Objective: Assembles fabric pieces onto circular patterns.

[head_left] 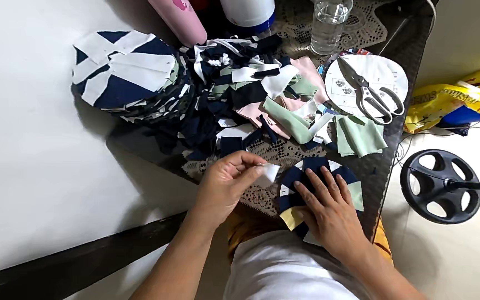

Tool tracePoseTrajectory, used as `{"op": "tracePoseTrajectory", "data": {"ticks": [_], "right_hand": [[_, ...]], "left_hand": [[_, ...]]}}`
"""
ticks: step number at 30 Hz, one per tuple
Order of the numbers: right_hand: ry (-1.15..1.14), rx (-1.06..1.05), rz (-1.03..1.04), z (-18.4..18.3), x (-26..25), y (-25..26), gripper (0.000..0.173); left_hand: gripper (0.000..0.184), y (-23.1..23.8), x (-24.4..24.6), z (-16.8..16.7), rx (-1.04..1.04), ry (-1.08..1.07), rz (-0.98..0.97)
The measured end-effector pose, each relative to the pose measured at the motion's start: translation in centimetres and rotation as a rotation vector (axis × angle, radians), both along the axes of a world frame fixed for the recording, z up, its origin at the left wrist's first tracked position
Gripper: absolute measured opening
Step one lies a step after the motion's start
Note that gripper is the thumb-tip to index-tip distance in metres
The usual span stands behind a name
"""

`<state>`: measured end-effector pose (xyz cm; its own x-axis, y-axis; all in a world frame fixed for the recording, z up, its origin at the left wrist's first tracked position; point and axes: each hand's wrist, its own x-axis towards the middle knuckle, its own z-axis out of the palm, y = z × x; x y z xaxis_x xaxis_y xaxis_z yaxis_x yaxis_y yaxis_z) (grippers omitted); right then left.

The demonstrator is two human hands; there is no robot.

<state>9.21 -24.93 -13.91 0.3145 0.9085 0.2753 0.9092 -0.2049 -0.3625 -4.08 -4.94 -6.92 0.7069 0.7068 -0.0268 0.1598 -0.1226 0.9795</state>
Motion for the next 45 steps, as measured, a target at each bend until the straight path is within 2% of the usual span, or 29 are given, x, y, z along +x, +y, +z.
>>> {"op": "tracePoseTrajectory", "data": {"ticks": [3, 7, 10, 13, 14, 16, 18, 19, 21, 25, 27, 29, 33, 36, 41, 45], "right_hand": [[-0.005, 0.017, -0.197, 0.2, -2.3, 0.7, 0.053], [0.12, 0.182, -0.209, 2.6, -2.5, 1.7, 0.051], [0.576, 0.25, -0.149, 5.2, -1.3, 3.0, 0.049], [1.038, 0.224, -0.093, 6.8, -0.1, 4.7, 0.024], [1.118, 0.22, -0.087, 7.0, 0.2, 5.3, 0.015], [1.186, 0.2, -0.086, 7.3, 0.7, 6.2, 0.01], [1.18, 0.177, -0.073, 7.6, 1.2, 6.6, 0.01], [1.158, 0.17, -0.052, 7.8, 1.4, 6.7, 0.009], [1.108, 0.163, 0.008, 8.1, 1.7, 6.4, 0.009], [1.016, 0.132, 0.111, 9.1, 2.0, 4.6, 0.014], [0.969, 0.121, 0.091, 9.1, 2.1, 2.7, 0.015], [0.946, 0.105, 0.037, 8.6, 2.1, 0.2, 0.014], [1.021, 0.068, -0.112, 6.3, 1.9, -4.4, 0.011], [0.988, 0.073, -0.193, 5.4, 2.0, -5.4, 0.011], [0.484, -0.002, -0.336, 5.3, 4.0, -3.6, 0.016], [0.301, -0.05, -0.383, 4.7, 5.1, -2.2, 0.018]], "left_hand": [[0.013, 1.0, 0.0, 0.2, 0.158, 0.079, 0.027], [0.015, 0.4, 0.3, 1.2, 0.081, 0.092, -0.072], [0.016, -0.4, 0.7, 1.5, 0.03, 0.061, -0.143], [0.015, -0.7, 0.9, 1.7, 0.028, 0.044, -0.164], [0.015, -0.6, 0.9, 1.6, 0.077, 0.069, -0.149], [0.018, 0.0, 0.5, 1.2, 0.343, 0.183, -0.075], [0.027, 0.8, 0.1, 0.6, 0.575, 0.293, 0.001], [0.033, 1.1, -0.1, 0.4, 0.578, 0.3, 0.009], [0.036, 1.0, -0.2, 0.2, 0.394, 0.195, -0.071], [0.035, 0.0, 0.4, 0.1, -0.244, -0.134, -0.374], [0.018, -1.2, 0.7, -0.2, -0.374, -0.185, -0.455], [0.005, -2.9, 0.9, -0.6, -0.389, -0.154, -0.502], [0.006, -6.7, 1.8, -1.2, -0.208, 0.029, -0.519], [0.009, -7.9, 3.4, -1.2, -0.006, 0.177, -0.47], [0.013, -7.4, 7.2, -1.0, 0.308, 0.353, -0.394], [0.016, -7.2, 9.1, -1.8, 0.498, 0.387, -0.342]]}}
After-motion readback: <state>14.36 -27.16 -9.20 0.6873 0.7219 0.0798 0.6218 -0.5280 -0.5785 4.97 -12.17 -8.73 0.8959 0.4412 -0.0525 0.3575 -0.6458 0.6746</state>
